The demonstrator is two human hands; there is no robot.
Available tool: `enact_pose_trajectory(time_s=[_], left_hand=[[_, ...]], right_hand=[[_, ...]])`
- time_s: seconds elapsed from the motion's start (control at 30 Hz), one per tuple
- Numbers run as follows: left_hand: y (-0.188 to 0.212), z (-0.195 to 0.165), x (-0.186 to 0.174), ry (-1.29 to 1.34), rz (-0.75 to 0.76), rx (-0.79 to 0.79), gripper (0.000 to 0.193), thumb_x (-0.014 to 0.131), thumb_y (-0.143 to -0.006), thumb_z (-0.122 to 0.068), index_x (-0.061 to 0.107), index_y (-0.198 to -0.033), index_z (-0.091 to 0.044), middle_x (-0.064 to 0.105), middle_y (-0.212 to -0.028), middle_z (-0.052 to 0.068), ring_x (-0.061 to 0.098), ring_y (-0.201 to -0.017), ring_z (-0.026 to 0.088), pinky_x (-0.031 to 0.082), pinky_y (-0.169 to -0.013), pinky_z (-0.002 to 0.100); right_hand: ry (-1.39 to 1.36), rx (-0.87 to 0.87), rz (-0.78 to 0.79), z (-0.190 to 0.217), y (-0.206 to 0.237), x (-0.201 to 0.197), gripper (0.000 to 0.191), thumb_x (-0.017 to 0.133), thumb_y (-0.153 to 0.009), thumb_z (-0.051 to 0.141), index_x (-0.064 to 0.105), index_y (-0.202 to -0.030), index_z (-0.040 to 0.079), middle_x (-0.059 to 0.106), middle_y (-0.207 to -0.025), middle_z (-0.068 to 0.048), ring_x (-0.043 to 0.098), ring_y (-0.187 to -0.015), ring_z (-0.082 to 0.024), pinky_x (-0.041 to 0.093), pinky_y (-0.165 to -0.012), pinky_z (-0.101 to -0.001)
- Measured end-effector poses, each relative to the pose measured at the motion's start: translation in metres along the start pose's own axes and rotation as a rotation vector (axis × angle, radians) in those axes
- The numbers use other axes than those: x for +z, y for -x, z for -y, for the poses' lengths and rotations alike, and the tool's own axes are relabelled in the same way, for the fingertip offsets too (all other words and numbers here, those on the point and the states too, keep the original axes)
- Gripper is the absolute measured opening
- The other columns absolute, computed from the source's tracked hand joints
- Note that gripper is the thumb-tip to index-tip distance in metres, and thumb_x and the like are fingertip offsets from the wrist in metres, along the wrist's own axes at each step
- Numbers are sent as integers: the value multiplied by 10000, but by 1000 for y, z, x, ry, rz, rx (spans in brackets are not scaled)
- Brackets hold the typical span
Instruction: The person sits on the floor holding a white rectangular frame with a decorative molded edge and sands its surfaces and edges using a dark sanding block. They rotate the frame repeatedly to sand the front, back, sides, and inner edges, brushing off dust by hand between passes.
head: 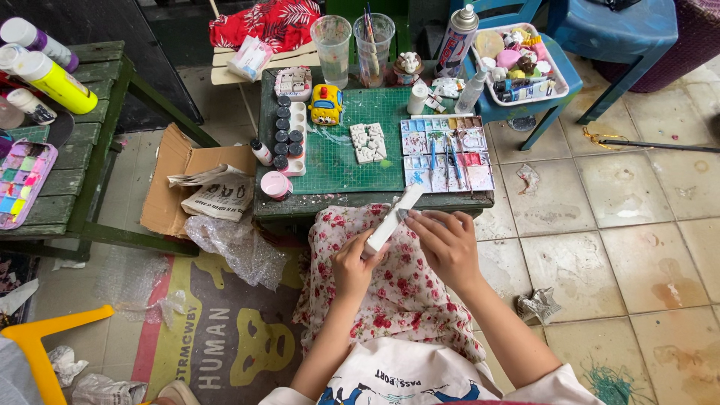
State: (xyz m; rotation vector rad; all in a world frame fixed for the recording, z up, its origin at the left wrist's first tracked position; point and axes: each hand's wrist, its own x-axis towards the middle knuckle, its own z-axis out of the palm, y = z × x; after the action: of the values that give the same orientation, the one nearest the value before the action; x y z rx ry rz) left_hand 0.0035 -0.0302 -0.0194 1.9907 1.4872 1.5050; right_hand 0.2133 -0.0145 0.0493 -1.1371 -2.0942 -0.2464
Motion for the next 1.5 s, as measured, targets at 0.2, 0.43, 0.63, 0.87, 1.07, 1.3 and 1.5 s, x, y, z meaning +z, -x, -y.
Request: enact_pose_trajectory(time_s=[0.2,0.43,0.63,0.87,1.07,1.3,1.5], left_hand=[[1,3,2,-3,1,4,369,802,-896,-333,719,-1104,-40,789,-963,133,789,-814,250,661,-669,349],[-1,-1,1,-32,-24,52,384,798,-889,-346,718,-1102,-36,779,-984,139,784,-864,283,654,-697,361],[-1,-1,1,-41,12,18,390,801,-876,-355,720,-1083,-34,779,-955,134,782,-838,268,650,-673,363],[0,0,3,-19,19,-34,357,783,-922,-327,725,-1102,-25,787,-968,122,790,-827,249,664,-679,344],[0,-2,3,-19,12,-23,357,810,-867,-240,719,-1130,-17,791,-980,128,789,-862,253,659,-707,350],[3,2,10,-8,50,-84,347,841,-856,-161,717,-1149,-24,794,-973,117,787,-803,226,660,-680,331],[5,1,5,-15,31,-47,399,846,-793,-131,715,-1149,-7,790,-997,140,779,-852,244,647,-728,353]], right_hand=[[46,56,-50,-2,-3,5,384,712,-914,32,713,-1280,148,742,-1263,1,653,-1144,-189,408,-954,-372],[29,69,-40,-7,-1,5,410,717,-910,48,700,-1305,155,737,-1272,9,649,-1148,-185,401,-955,-358],[75,112,-34,-3,0,8,416,703,-907,17,703,-1300,155,733,-1278,15,646,-1146,-176,397,-949,-371],[14,50,-13,22,3,-3,414,718,-879,40,707,-1283,125,734,-1257,-11,651,-1153,-204,401,-936,-402],[-93,-109,69,49,3,-19,440,701,-792,84,725,-1230,121,733,-1257,-34,659,-1112,-228,411,-923,-426],[-52,-78,41,53,-1,-21,421,711,-831,97,714,-1252,118,722,-1274,-29,654,-1123,-219,396,-948,-423],[-92,-76,59,55,2,-24,441,729,-839,112,706,-1280,124,706,-1302,-21,644,-1129,-222,392,-929,-415]])
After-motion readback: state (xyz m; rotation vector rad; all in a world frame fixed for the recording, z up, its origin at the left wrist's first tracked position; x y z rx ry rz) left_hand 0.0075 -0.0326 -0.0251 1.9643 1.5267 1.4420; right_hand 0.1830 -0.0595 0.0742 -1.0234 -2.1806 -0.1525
